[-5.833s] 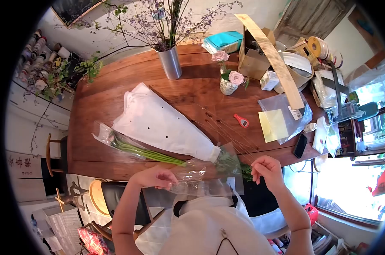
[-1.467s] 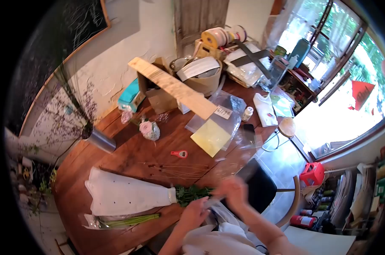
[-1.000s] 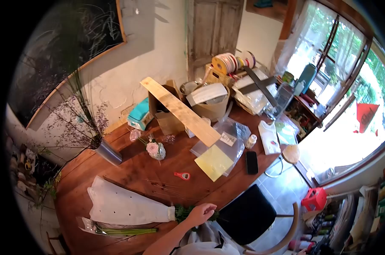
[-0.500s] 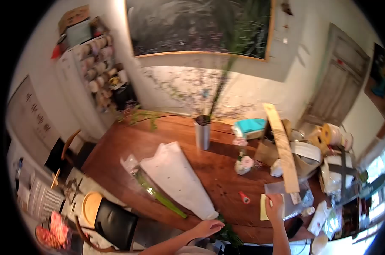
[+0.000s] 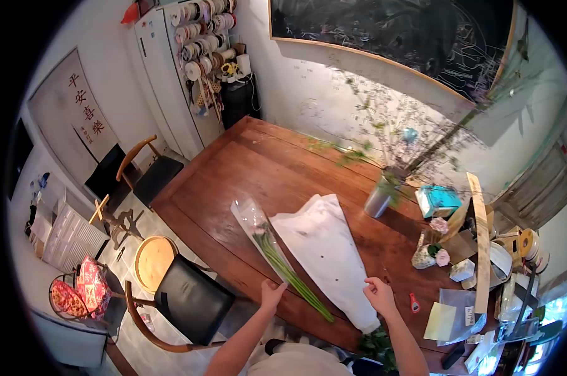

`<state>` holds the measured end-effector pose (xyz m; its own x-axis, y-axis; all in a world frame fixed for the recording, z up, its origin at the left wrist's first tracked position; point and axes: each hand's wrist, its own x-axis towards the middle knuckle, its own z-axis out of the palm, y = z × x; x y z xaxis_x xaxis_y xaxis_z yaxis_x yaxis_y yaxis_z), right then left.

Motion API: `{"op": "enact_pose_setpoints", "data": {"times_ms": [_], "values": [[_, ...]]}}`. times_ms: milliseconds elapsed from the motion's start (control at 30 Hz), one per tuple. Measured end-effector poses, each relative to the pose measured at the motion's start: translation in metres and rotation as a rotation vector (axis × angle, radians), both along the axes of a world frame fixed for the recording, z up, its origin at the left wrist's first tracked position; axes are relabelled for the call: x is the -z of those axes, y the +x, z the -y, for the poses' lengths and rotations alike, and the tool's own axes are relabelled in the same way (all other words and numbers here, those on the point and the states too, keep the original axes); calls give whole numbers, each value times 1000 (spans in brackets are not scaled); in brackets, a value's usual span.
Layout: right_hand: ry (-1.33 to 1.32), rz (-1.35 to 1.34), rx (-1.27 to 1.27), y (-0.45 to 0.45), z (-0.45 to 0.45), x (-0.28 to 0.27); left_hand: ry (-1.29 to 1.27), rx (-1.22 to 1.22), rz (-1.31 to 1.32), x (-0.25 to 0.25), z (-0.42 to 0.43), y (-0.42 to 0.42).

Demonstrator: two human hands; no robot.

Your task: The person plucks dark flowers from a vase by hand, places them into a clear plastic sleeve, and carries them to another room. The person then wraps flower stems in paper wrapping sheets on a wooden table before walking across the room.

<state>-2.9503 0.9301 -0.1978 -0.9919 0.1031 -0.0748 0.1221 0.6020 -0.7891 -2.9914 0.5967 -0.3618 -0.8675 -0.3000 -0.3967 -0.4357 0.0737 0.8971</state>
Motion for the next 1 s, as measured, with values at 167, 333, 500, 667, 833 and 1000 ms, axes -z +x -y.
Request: {"op": "enact_pose_setpoints", "data": {"times_ms": [167, 333, 500, 667, 833, 1000], "values": [[410, -190, 153, -11, 56, 67, 284, -115, 292, 16, 6, -90], [276, 44, 98, -23, 127, 52, 322, 58, 242, 37, 23, -118], [313, 55, -87, -44, 203, 41, 685, 74, 302, -25, 57, -113], [173, 21, -144, -67, 230, 60, 876, 140, 227, -83, 95, -118], [-55, 66, -36, -79, 260, 45, 888, 134, 100, -110, 99, -125], [-20, -3, 61, -79, 261, 31, 753, 436, 155, -118, 92, -115]]}}
